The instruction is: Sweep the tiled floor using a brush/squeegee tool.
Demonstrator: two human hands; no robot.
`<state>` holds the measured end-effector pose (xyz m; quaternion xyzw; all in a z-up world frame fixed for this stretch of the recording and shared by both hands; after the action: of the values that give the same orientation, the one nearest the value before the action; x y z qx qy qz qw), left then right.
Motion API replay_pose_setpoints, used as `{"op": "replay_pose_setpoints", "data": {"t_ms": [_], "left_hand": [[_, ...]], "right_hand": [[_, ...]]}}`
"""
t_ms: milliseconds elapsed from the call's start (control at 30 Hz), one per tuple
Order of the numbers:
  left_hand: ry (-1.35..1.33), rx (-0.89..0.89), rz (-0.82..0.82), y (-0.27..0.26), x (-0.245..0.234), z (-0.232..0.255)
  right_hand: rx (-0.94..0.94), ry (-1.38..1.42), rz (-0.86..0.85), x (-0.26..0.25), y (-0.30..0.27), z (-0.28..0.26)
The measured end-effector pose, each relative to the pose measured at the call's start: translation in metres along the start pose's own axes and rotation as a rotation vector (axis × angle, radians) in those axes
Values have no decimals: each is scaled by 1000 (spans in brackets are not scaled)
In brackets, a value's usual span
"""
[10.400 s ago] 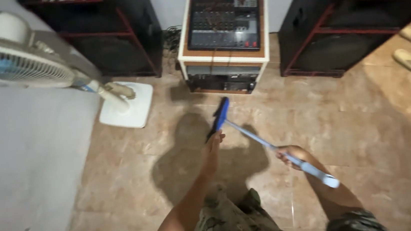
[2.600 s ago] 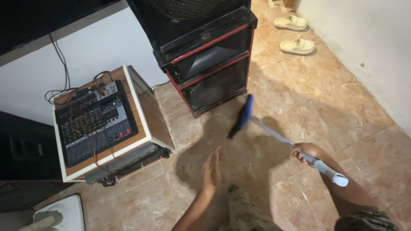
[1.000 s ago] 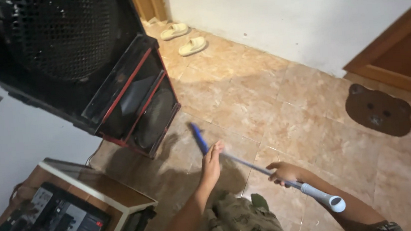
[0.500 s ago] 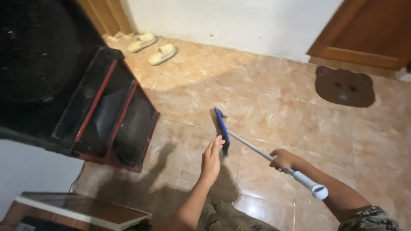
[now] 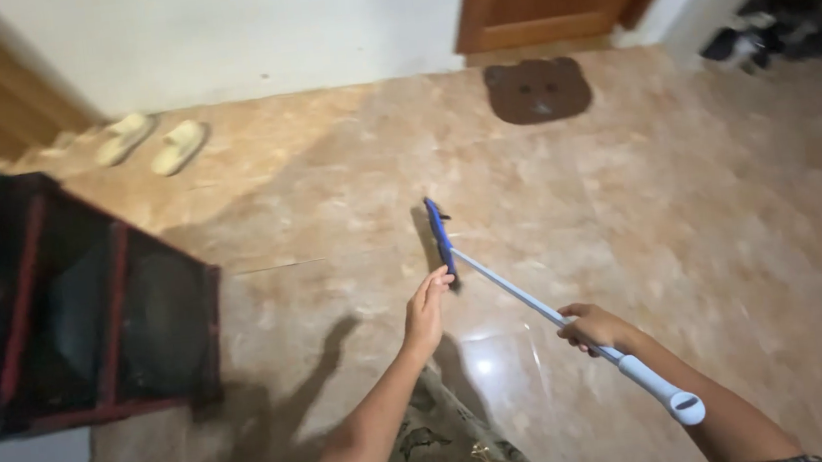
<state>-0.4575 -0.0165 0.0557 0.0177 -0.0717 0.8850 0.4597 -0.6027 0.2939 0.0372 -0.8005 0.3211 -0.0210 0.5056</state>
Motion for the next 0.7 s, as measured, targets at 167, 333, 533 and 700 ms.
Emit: {"op": "replay_pose_setpoints", "data": {"t_ms": [167, 333, 533, 700], "left_hand": [[-34, 22, -131, -26, 60, -30], [-52, -19, -242, -45, 97, -47], [-38, -35, -294, -47, 96, -50], [75, -16, -263, -37, 50, -27]], "right_hand": [[104, 89, 122, -42, -31, 118], [171, 166, 227, -71, -53, 226], [246, 249, 306, -86, 8, 371], [269, 329, 203, -53, 104, 385]]}}
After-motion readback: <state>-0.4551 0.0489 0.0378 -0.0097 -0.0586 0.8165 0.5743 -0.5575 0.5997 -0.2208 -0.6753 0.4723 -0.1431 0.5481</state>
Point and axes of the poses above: each hand's wrist, its own y-axis towards the middle knuckle, its own x-axis out of the palm, z = x × y, the point moved 5 cm from there along y, towards the middle knuckle, and after that the axes turned 3 degrees about z, right-handed, at the moved point
